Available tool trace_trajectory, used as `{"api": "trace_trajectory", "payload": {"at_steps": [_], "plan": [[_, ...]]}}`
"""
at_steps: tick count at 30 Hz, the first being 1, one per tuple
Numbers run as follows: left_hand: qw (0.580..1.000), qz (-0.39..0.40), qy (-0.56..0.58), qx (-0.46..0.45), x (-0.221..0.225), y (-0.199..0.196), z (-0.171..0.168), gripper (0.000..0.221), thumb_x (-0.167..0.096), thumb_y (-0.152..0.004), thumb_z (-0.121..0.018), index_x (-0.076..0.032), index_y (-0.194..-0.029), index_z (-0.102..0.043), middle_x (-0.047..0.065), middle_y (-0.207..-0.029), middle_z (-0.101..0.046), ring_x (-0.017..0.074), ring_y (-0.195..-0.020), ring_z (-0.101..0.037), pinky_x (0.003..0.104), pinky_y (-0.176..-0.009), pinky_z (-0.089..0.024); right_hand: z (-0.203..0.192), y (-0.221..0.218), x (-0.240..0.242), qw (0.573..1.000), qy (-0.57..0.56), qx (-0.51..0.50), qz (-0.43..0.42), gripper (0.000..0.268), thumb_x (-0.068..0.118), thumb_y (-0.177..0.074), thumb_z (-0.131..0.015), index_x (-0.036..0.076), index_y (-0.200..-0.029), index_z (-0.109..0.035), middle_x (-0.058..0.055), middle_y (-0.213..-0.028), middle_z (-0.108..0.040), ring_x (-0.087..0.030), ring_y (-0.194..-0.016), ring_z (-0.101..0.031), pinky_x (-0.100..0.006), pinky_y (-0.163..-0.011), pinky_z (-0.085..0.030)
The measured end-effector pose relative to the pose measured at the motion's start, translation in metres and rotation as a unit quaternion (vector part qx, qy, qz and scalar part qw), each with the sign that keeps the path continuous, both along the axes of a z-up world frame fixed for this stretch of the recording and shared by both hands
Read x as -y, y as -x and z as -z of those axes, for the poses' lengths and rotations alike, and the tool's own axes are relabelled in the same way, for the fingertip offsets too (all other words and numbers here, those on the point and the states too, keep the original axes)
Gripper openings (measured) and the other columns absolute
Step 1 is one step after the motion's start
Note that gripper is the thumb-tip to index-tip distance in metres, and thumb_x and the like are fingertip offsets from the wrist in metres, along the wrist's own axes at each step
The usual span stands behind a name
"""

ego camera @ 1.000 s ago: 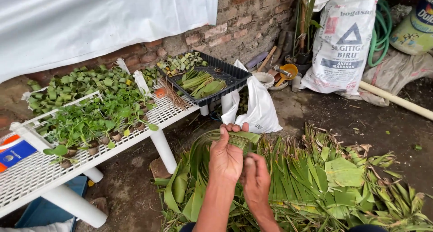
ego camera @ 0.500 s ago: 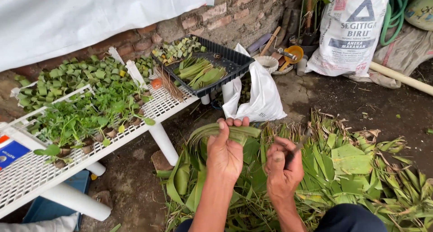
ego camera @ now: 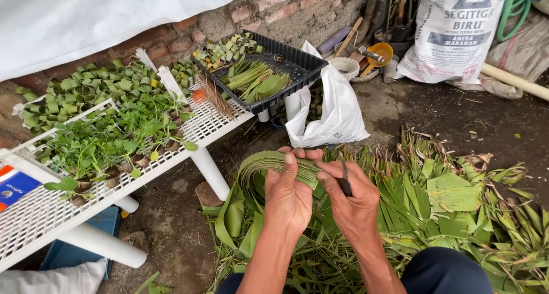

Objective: Trimming and bundling strips of banana leaves using a small knife in an outdoor agricultural setting.

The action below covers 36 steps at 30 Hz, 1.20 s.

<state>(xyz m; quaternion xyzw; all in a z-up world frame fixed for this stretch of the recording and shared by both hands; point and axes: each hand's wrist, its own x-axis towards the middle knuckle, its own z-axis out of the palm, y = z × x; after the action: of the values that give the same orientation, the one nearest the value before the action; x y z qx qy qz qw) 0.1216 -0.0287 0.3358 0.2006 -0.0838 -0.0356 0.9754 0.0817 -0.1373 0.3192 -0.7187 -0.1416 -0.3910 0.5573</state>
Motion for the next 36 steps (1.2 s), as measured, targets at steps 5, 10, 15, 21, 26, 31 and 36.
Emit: {"api": "trace_trajectory", "payload": {"at_steps": [5,10,15,21,26,31,36], "plan": [[0.999,-0.032,-0.034,-0.014,-0.007,0.004,-0.006,0.021,-0.018,-0.094,-0.069,-0.011,-0.107,-0.055,0.009,-0.097,-0.07,0.0288,-0.103,-0.071,0.049,-0.113,-0.045,-0.013,0.005,-0.02,0.992,-0.045,-0.113,0.031,0.031,0.019,-0.095,-0.066,0.006,-0.123,-0.067,-0.007,-0.103,-0.073,-0.017,-0.093,-0.068,-0.031,-0.082,-0.058],[0.986,-0.078,-0.143,-0.028,-0.009,0.012,-0.012,0.018,-0.029,-0.1,-0.06,-0.017,-0.11,-0.051,0.015,-0.108,-0.076,0.0288,-0.126,-0.063,0.05,-0.11,-0.037,0.009,0.006,-0.034,0.913,-0.269,-0.279,-0.124,0.055,0.054,-0.09,-0.059,0.003,-0.11,-0.062,0.005,-0.049,-0.038,-0.006,-0.037,-0.03,-0.026,-0.03,-0.023],[0.952,-0.057,-0.162,-0.254,-0.004,0.015,-0.02,0.041,-0.027,-0.085,-0.074,-0.01,-0.104,-0.042,0.014,-0.099,-0.063,0.0373,-0.07,-0.071,0.042,-0.046,-0.053,0.005,-0.002,-0.038,0.852,-0.398,-0.278,-0.194,0.041,0.031,-0.094,-0.07,0.016,-0.07,-0.041,0.004,-0.046,-0.031,-0.007,-0.036,-0.026,-0.024,-0.031,-0.021],[0.989,-0.063,-0.121,-0.059,0.0,0.013,-0.017,0.022,-0.025,-0.096,-0.064,-0.005,-0.102,-0.059,0.022,-0.107,-0.072,0.0324,-0.104,-0.069,0.051,-0.088,-0.064,0.001,-0.003,-0.031,0.854,-0.403,-0.251,-0.212,0.015,0.019,-0.094,-0.07,0.007,-0.095,-0.061,0.005,-0.05,-0.032,-0.005,-0.039,-0.025,-0.022,-0.032,-0.019],[0.989,-0.04,-0.126,-0.069,0.003,0.017,-0.021,0.034,-0.029,-0.096,-0.063,0.004,-0.1,-0.066,0.023,-0.112,-0.073,0.0353,-0.09,-0.073,0.042,-0.079,-0.062,-0.001,-0.006,-0.028,0.854,-0.413,-0.266,-0.171,0.012,0.012,-0.092,-0.068,0.009,-0.085,-0.059,0.004,-0.049,-0.033,-0.005,-0.036,-0.025,-0.022,-0.03,-0.017],[0.992,-0.046,-0.094,-0.071,0.011,0.015,-0.015,0.038,-0.029,-0.092,-0.066,0.007,-0.104,-0.063,0.027,-0.111,-0.07,0.0422,-0.076,-0.072,0.051,-0.075,-0.065,-0.007,-0.008,-0.033,0.873,-0.393,-0.269,-0.107,0.018,0.01,-0.09,-0.067,0.013,-0.079,-0.054,0.004,-0.049,-0.035,-0.007,-0.036,-0.028,-0.026,-0.032,-0.019],[0.985,-0.098,-0.068,-0.123,0.014,0.011,-0.004,0.017,-0.021,-0.094,-0.066,-0.01,-0.103,-0.056,0.023,-0.112,-0.073,0.0359,-0.103,-0.07,0.049,-0.078,-0.062,-0.011,-0.009,-0.04,0.877,-0.408,-0.247,-0.059,0.034,0.0,-0.087,-0.067,0.009,-0.117,-0.054,0.003,-0.056,-0.044,-0.006,-0.04,-0.03,-0.026,-0.038,-0.025]]}}
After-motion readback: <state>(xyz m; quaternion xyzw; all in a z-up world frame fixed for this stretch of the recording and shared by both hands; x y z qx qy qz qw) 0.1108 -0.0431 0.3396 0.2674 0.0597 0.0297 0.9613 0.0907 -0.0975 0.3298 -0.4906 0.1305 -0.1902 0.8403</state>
